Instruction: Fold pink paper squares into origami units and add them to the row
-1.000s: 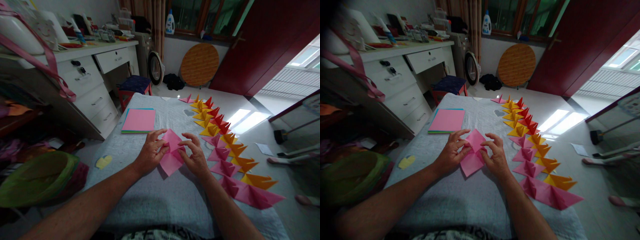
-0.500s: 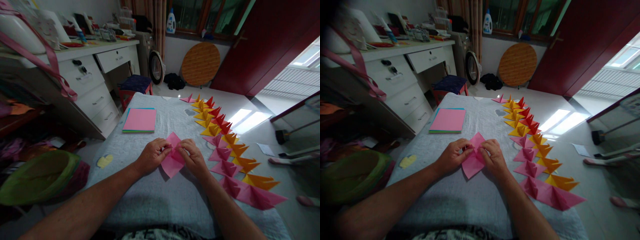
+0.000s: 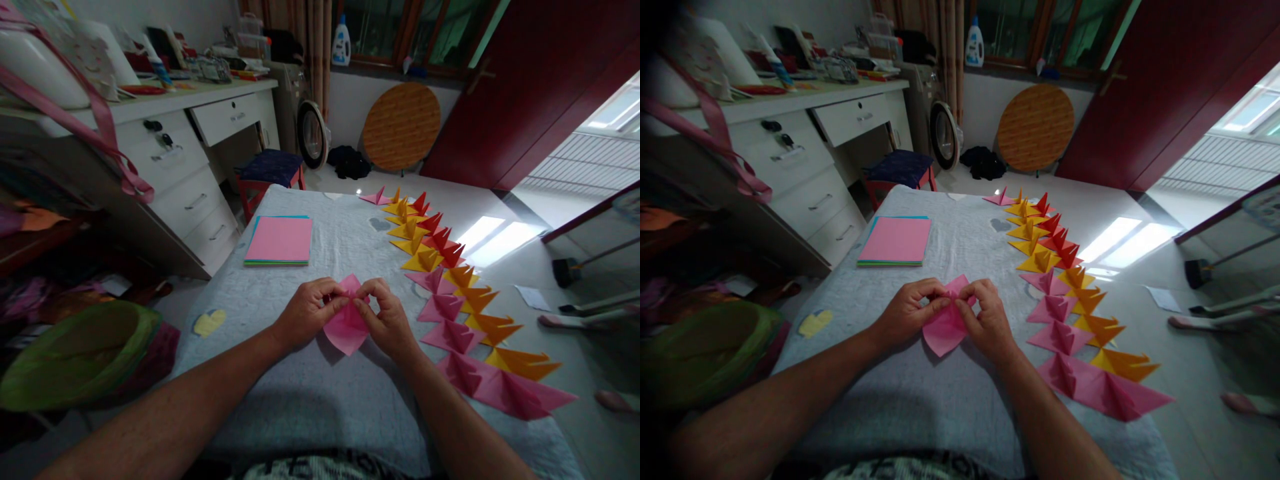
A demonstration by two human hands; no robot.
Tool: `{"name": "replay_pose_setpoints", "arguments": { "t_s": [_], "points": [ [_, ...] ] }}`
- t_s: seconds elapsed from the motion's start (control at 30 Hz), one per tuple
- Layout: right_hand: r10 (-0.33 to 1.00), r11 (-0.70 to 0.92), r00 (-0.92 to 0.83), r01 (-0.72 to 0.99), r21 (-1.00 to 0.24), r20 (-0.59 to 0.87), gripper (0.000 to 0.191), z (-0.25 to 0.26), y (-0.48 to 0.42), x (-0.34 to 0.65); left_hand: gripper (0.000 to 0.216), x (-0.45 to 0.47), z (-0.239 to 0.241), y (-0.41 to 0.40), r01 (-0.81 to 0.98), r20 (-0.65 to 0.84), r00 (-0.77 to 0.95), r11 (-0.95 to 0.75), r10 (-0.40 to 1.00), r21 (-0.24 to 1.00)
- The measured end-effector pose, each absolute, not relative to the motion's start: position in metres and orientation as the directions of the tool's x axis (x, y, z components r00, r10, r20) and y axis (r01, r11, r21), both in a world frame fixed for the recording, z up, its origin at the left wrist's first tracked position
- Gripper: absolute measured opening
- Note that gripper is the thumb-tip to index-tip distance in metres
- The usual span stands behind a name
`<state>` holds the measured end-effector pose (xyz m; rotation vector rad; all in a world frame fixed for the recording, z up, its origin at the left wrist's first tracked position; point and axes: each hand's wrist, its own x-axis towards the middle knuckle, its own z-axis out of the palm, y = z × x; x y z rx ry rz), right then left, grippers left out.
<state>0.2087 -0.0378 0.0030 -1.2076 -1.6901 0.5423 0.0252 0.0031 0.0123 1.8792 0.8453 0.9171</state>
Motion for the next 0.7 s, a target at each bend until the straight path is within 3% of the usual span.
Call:
{"name": "replay_pose_setpoints", "arguments": {
  "t_s": [0.4,0.57,0.63,0.7],
  "points": [
    [0.904,0.408,-0.066,0.428,-0.807,0.422,0.013,0.004,-0.038,0.209,0.017,0.028,0.015,0.008,0.196,0.181,0.451,-0.294,0.874,0.935],
    [0.883,0.426,-0.015,0.442,-0.789,0.469,0.042,0.005,-0.042,0.212,0.023,0.028,0.003,0.02,0.137,0.0,0.386,-0.057,0.922,0.989],
    [0.869,0.464,-0.074,0.468,-0.753,0.49,0.055,0.007,-0.044,0.212,0.025,0.028,-0.002,0.026,0.129,-0.028,0.388,-0.024,0.921,0.991],
    [0.858,0.498,-0.16,0.492,-0.714,0.488,0.055,0.009,-0.045,0.211,0.024,0.028,-0.004,0.03,0.136,-0.034,0.396,-0.022,0.918,0.99]
  ]
}}
